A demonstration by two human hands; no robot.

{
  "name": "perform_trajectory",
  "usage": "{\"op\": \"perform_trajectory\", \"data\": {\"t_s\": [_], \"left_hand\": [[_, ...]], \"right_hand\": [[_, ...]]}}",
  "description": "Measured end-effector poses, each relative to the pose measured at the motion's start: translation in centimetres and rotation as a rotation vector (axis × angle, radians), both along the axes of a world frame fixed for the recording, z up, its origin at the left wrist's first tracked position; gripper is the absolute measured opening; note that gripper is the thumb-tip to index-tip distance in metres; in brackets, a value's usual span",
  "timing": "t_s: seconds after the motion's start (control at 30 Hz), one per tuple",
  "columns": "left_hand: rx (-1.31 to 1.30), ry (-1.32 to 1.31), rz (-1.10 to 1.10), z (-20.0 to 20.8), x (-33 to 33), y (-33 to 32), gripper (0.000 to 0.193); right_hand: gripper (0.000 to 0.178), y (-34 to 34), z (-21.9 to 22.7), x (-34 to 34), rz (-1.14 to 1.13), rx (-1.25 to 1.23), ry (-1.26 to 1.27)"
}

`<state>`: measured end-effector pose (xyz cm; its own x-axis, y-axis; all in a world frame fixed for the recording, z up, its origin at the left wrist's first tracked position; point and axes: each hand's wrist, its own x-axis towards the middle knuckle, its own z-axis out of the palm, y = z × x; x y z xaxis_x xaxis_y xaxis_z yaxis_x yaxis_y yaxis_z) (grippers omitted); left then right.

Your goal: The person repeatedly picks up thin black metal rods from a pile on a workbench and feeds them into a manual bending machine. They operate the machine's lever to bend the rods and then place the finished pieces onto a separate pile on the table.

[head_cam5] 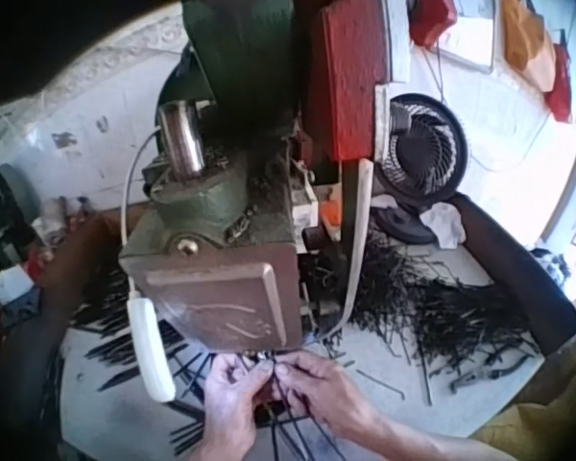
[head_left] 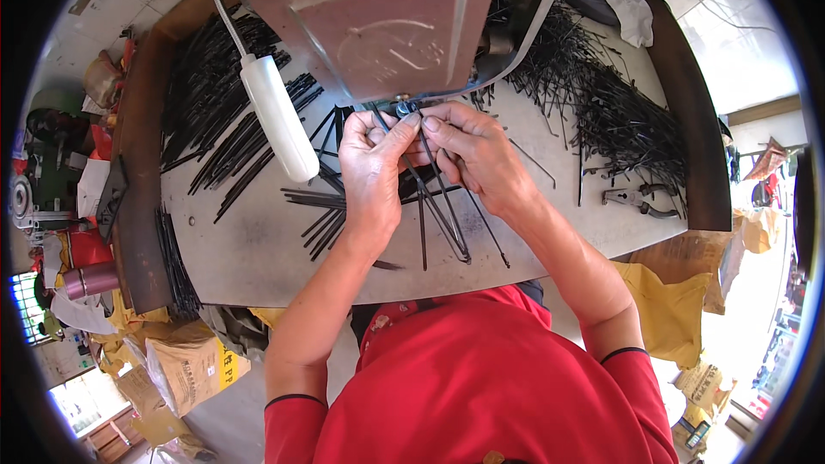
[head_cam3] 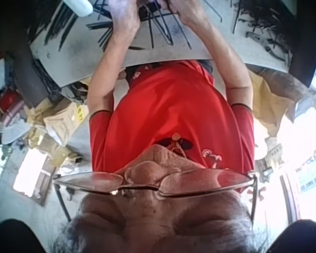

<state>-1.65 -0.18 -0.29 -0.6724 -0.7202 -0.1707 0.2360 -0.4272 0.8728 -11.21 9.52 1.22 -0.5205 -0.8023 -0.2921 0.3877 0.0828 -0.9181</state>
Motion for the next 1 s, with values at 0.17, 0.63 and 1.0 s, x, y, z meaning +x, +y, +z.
{"op": "perform_trajectory", "data": {"t_s": [0.17,0.63,1.0], "left_hand": [[0.020,-0.010,-0.021,0.0,0.0,-0.5,0.024],[0.019,-0.072,-0.050,0.2,0.0,-1.2,0.025],[-0.237,-0.380,0.102,5.7,7.4,-1.3,0.018]], "right_hand": [[0.020,-0.3,0.2,0.0,0.021,0.028,0.016],[0.018,-0.2,-0.8,0.2,0.009,-0.087,-0.154],[0.019,3.1,2.0,2.7,0.182,0.117,0.183]]}}
